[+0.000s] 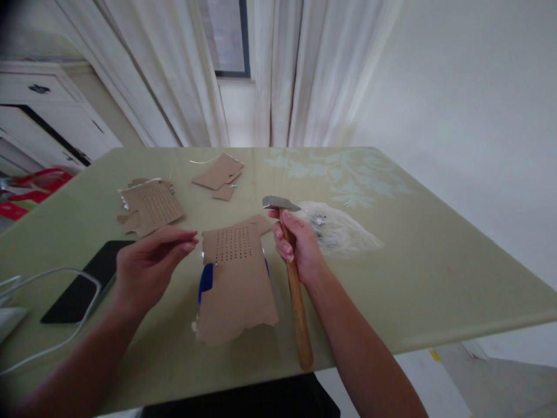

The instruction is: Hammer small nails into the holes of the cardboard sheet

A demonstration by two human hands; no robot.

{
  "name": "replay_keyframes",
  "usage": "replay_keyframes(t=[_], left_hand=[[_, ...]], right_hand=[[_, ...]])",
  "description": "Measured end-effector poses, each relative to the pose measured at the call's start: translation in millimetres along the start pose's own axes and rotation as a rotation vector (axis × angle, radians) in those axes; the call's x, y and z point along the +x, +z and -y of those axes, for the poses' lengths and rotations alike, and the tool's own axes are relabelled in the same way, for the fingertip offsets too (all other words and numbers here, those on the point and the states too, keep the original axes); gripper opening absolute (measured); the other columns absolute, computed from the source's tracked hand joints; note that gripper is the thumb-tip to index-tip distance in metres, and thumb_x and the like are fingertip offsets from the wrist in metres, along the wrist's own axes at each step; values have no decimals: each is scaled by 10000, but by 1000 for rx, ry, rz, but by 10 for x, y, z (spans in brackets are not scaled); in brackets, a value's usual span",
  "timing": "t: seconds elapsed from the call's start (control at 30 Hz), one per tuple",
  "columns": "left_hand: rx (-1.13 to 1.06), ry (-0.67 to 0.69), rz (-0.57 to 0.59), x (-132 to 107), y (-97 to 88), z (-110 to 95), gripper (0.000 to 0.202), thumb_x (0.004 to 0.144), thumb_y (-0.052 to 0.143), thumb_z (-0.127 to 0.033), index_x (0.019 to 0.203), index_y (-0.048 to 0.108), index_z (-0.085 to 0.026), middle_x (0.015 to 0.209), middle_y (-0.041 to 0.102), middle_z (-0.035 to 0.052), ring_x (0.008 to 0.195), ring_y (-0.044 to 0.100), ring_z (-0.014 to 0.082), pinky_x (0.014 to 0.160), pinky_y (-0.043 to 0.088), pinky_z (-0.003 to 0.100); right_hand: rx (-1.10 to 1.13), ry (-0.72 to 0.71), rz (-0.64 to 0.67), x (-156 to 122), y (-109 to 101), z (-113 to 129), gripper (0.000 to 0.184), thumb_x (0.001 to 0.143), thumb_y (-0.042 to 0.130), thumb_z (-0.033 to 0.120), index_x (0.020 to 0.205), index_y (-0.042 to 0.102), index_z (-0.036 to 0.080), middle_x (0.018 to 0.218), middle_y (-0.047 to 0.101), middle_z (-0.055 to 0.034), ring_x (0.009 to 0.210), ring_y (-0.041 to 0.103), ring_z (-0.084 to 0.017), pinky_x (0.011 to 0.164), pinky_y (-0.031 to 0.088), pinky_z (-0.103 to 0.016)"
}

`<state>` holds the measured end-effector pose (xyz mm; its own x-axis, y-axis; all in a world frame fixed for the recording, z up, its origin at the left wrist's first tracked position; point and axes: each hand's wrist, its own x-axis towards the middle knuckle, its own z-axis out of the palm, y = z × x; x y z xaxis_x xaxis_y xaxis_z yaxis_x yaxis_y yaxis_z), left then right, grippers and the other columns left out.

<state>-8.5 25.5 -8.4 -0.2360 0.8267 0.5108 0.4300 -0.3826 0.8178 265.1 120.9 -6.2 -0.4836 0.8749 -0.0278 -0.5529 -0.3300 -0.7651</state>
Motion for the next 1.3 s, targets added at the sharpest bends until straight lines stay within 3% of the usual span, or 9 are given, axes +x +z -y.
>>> replay_keyframes(t=[0.1,0.3,0.37,0.47,0.53,0.8,1.3], left_hand=[[-79,47,48,-89,96,-120,140,912,870,-263,1053,876,-263,968,834,32,847,778,172,731,641,257],[9,47,73,-86,115,-164,148,927,863,-254,1073,882,-264,1370,747,83,824,762,123,703,640,235],[15,65,73,-80,106,-160,69,941,844,-247,1001,877,-250,1307,768,73,869,759,132,720,625,229],[-17,93,70,-89,100,-136,57,963,803,-219,925,840,-240,977,798,18,854,738,136,741,594,225],[-4,76,73,-101,101,-115,63,972,789,-209,943,826,-251,859,791,-17,784,718,123,711,562,220],[95,35,144,-92,122,-126,88,953,802,-217,992,836,-289,865,836,-47,711,706,119,670,502,255],[82,17,192,-95,133,-130,58,952,791,-254,976,844,-261,841,831,-3,702,684,153,668,532,275]], right_hand=[[0,7,-7,-4,19,-14,350,891,878,421,1076,758,149,655,581,88,375,293,-3,302,261,-100],[-8,15,-3,0,29,-31,345,899,867,415,1078,757,141,657,593,79,375,294,-10,300,262,-109],[-9,15,-7,-1,33,-36,344,894,871,412,1075,762,140,656,592,79,377,294,-9,302,262,-109],[-9,12,-10,-6,47,-40,338,886,879,413,1053,769,140,648,584,82,377,292,-6,306,261,-106],[-8,11,-14,-10,57,-40,337,884,880,421,1037,771,141,646,582,82,375,288,-5,306,260,-107],[-13,9,-24,-7,55,-32,313,881,875,412,999,746,153,646,577,83,385,292,-13,308,238,-123],[-13,4,-23,-18,59,-31,318,885,877,404,1002,732,146,644,591,77,382,308,-14,310,248,-129]])
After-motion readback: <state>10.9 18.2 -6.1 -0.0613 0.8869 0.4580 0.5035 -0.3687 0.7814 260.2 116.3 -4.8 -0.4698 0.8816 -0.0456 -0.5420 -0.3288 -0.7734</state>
